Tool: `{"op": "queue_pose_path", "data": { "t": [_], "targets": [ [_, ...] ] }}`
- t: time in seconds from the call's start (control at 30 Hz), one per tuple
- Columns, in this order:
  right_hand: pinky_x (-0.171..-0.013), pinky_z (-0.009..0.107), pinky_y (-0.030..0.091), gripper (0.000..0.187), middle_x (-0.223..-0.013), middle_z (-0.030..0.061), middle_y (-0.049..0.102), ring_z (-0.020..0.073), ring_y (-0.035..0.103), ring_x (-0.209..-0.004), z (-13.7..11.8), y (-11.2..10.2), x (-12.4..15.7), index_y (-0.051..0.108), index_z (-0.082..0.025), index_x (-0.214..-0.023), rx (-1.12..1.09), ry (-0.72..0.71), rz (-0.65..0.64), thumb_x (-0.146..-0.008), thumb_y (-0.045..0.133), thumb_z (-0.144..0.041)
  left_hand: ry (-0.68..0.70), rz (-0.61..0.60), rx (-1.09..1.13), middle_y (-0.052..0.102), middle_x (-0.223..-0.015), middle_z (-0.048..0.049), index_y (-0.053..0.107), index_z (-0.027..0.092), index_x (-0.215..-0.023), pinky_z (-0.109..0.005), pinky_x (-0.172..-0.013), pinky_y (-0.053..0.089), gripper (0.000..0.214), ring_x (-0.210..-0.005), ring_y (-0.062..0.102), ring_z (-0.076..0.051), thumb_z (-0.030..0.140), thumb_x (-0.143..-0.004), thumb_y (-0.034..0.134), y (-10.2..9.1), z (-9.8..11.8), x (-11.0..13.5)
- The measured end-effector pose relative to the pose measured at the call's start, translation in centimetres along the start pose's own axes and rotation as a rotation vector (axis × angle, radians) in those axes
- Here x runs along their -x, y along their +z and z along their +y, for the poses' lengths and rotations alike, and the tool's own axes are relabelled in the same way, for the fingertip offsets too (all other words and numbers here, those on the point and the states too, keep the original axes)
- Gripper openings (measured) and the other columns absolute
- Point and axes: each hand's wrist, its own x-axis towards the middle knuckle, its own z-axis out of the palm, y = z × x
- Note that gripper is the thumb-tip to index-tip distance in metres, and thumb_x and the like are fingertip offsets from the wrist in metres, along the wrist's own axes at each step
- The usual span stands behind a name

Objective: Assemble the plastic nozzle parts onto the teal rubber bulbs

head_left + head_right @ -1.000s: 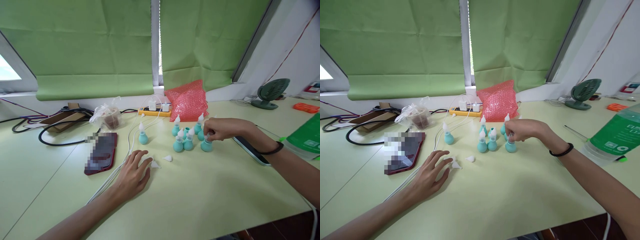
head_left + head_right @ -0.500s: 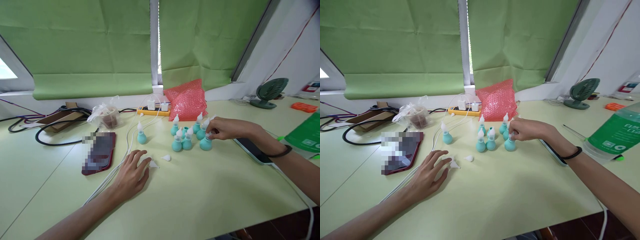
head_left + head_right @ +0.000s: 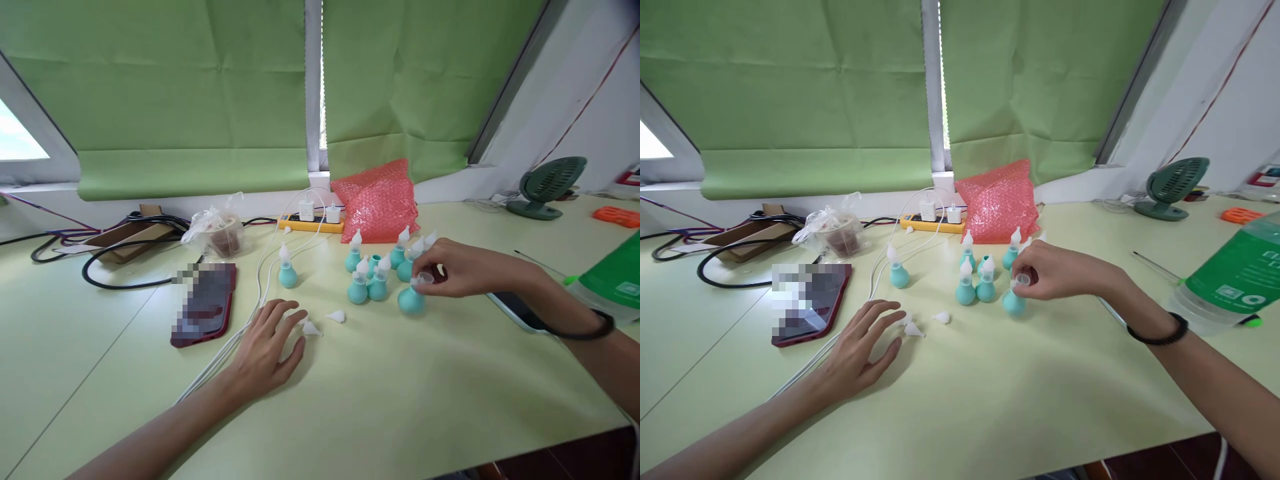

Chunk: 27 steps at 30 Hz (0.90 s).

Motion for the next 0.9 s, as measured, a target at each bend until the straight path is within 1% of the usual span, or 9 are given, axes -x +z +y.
{"op": "queue_pose_path", "data": {
  "t": [0.07,0.13,0.27,0.33,0.47,0.53,0.63,0.77,0.9],
  "targets": [
    [-0.041,0.019,0.031,0.016,-0.045,-0.0039,0.046,0.0062,0.041,-0.041,-2.8,-0.3,0.1,0.058,-0.017,-0.059,-0.042,-0.102,-0.038,-0.072,0.054,-0.024,0.032,0.040,0.082,0.052,-0.104,-0.0136,0.045,0.015,-0.109,-0.043,-0.080,0.042,0.034,-0.099,0.047,-0.026,0.018,-0.076,0.050,-0.4,0.2,0.1],
    [-0.044,0.019,0.035,0.011,-0.051,-0.0024,0.052,0.0068,0.046,-0.045,-5.7,0.3,-0.2,0.062,-0.017,-0.072,-0.140,-0.189,0.033,-0.073,0.055,-0.025,0.081,0.078,0.184,0.052,-0.104,-0.0137,0.043,0.015,-0.111,-0.042,-0.080,0.043,0.041,-0.098,0.048,-0.026,0.021,-0.072,0.053,-0.6,0.3,0.2],
    [-0.053,0.020,0.044,0.019,-0.069,0.0015,0.061,0.0082,0.053,-0.057,-10.0,4.8,-1.9,0.061,-0.016,-0.092,-0.404,-0.392,0.250,-0.077,0.054,-0.024,0.142,0.112,0.349,0.053,-0.106,-0.0130,0.040,0.015,-0.115,-0.039,-0.081,0.043,0.052,-0.098,0.049,-0.026,0.028,-0.068,0.058,-0.7,0.2,0.5],
    [-0.056,0.021,0.047,0.020,-0.073,0.0023,0.062,0.0091,0.055,-0.060,-10.8,7.6,-3.0,0.060,-0.016,-0.095,-0.544,-0.371,0.337,-0.078,0.052,-0.024,0.066,0.089,0.390,0.057,-0.102,-0.0102,0.043,0.017,-0.111,-0.034,-0.077,0.045,0.046,-0.092,0.054,-0.022,0.029,-0.070,0.058,-0.6,0.3,0.7],
    [-0.055,0.021,0.051,0.032,-0.085,0.0049,0.062,0.0105,0.057,-0.066,-10.0,10.9,-4.2,0.054,-0.015,-0.105,-0.680,-0.245,0.417,-0.074,0.056,-0.025,-0.212,0.115,0.367,0.063,-0.076,-0.0014,0.054,0.019,-0.091,-0.024,-0.059,0.045,0.019,-0.065,0.059,-0.014,0.025,-0.073,0.056,-0.1,0.4,0.9],
    [-0.055,0.023,0.051,0.039,-0.086,0.0072,0.061,0.0113,0.055,-0.064,-9.0,11.3,-4.5,0.051,-0.013,-0.108,-0.563,-0.236,0.444,-0.071,0.058,-0.024,-0.300,0.163,0.346,0.064,-0.072,-0.0007,0.056,0.018,-0.083,-0.024,-0.057,0.044,0.017,-0.062,0.058,-0.014,0.024,-0.068,0.060,0.2,0.3,0.8],
    [-0.059,0.028,0.048,0.031,-0.089,0.0104,0.058,0.0158,0.055,-0.071,-7.6,11.5,-4.8,0.056,-0.011,-0.100,-0.242,-0.197,0.360,-0.071,0.056,-0.022,-0.407,0.153,0.332,0.064,-0.073,0.0001,0.055,0.018,-0.078,-0.024,-0.059,0.045,0.018,-0.064,0.059,-0.014,0.018,-0.062,0.061,0.6,0.0,0.5],
    [-0.058,0.028,0.044,0.018,-0.081,0.0093,0.057,0.0184,0.056,-0.072,-6.6,11.7,-5.0,0.061,-0.013,-0.087,-0.010,-0.085,0.139,-0.075,0.049,-0.017,-0.428,0.090,0.315,0.062,-0.069,0.0024,0.053,0.019,-0.077,-0.023,-0.059,0.045,0.018,-0.062,0.058,-0.014,0.014,-0.060,0.057,0.6,-0.2,0.3],
    [-0.060,0.027,0.046,0.015,-0.078,0.0072,0.058,0.0154,0.057,-0.069,-6.9,10.8,-5.1,0.061,-0.012,-0.081,-0.201,-0.122,0.142,-0.071,0.050,-0.011,-0.360,0.121,0.338,0.067,-0.075,-0.0001,0.059,0.019,-0.083,-0.024,-0.062,0.046,0.019,-0.066,0.062,-0.015,0.022,-0.065,0.060,0.4,0.0,0.4]
  ]
}}
